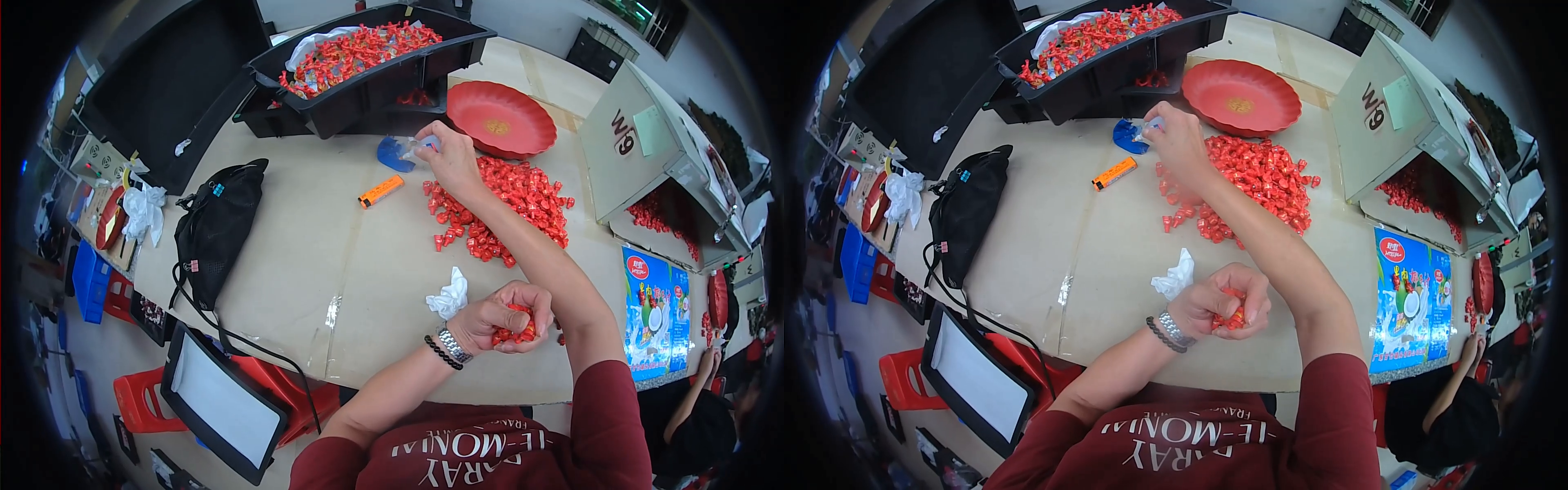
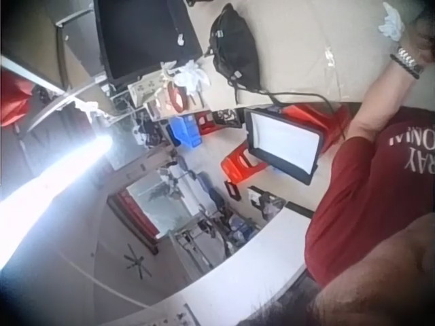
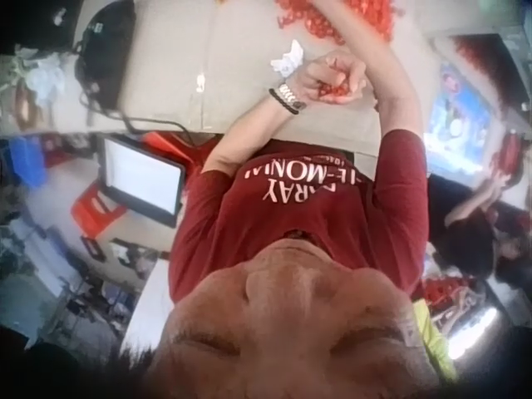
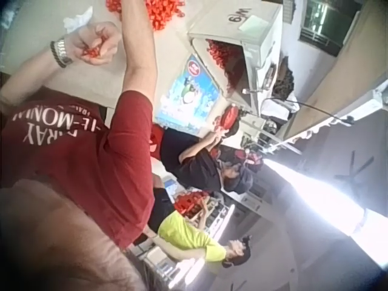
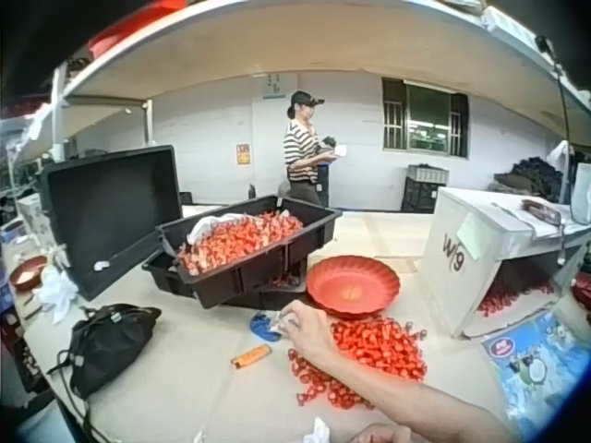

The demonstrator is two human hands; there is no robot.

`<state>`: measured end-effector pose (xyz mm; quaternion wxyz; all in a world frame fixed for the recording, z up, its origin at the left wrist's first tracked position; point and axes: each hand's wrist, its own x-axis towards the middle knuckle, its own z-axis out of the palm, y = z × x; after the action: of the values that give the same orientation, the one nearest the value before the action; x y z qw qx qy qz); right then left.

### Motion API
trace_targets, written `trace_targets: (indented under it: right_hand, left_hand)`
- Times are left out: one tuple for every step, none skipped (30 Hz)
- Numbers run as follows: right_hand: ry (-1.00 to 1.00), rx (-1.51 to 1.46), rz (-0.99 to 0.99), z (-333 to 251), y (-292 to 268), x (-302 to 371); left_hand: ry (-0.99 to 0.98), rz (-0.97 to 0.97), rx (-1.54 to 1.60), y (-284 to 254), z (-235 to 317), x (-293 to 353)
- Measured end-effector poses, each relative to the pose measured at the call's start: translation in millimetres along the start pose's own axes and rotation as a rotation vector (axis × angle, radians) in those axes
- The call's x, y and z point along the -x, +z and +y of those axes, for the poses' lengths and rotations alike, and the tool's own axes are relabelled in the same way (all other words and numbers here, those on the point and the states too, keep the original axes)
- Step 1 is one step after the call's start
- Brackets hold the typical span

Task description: The person assembles small plastic components by applying liquid glue to the pieces from a glue bottle and joining them together by hand.

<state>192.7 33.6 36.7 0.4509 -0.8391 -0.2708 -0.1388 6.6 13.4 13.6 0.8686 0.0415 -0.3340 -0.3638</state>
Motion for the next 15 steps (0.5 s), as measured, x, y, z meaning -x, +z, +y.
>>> trace_targets:
  right_hand:
    - [-0.002, 0.001, -0.002, -0.9, 1.1, 0.2]
    - [0.007, 0.045, -0.031, -0.6, 1.1, 1.4]
    - [0.015, 0.088, -0.058, -0.8, 0.7, 1.7]
    - [0.013, 0.090, -0.058, -0.8, 0.3, 1.1]
    - [0.014, 0.045, -0.017, 0.6, 0.2, 2.1]
    - [0.015, 0.000, 0.026, 2.1, -1.1, 2.7]
    - [0.014, 0.004, 0.028, 3.8, -4.5, 2.2]
    - [0.082, -0.046, 0.069, 4.5, -9.0, 1.1]
    - [0.148, -0.095, 0.112, 5.0, -14.2, 0.4]
    - [0.147, -0.088, 0.122, 4.9, -18.6, 3.3]
    - [0.225, -0.269, 0.108, 1.7, -26.6, 8.7]
    - [0.295, -0.451, 0.097, -2.8, -35.5, 13.5]
    - [0.347, -0.514, 0.064, -8.3, -43.3, 19.1]
    - [0.392, -0.599, 0.050, -6.2, -50.7, 24.1]
    - [0.441, -0.648, 0.029, -8.0, -56.2, 27.5]
  left_hand:
    - [0.003, -0.001, 0.000, 0.2, 0.7, 0.2]
    - [0.017, 0.009, 0.008, 0.2, 0.6, 0.0]
    - [0.030, 0.019, 0.015, 0.5, 0.9, -0.4]
    - [0.032, 0.017, 0.014, 1.0, 1.7, -1.0]
    - [0.054, 0.038, 0.020, 1.4, 1.2, -1.4]
    - [0.075, 0.057, 0.026, 1.8, 0.7, -2.3]
    - [0.073, 0.053, 0.027, 1.6, 0.4, -3.4]
    - [0.094, 0.080, 0.037, 0.6, 0.5, -3.8]
    - [0.113, 0.105, 0.048, -0.4, 0.3, -4.6]
    - [0.104, 0.097, 0.049, -0.5, -0.2, -3.8]
    - [0.128, 0.130, 0.067, -2.0, -0.4, -3.5]
    - [0.148, 0.161, 0.083, -4.1, 0.1, -3.8]
    - [0.155, 0.152, 0.082, -6.7, -0.3, -2.6]
    - [0.124, 0.127, 0.086, -7.2, -1.6, -3.6]
    - [0.142, 0.172, 0.078, -6.2, -2.8, -3.2]
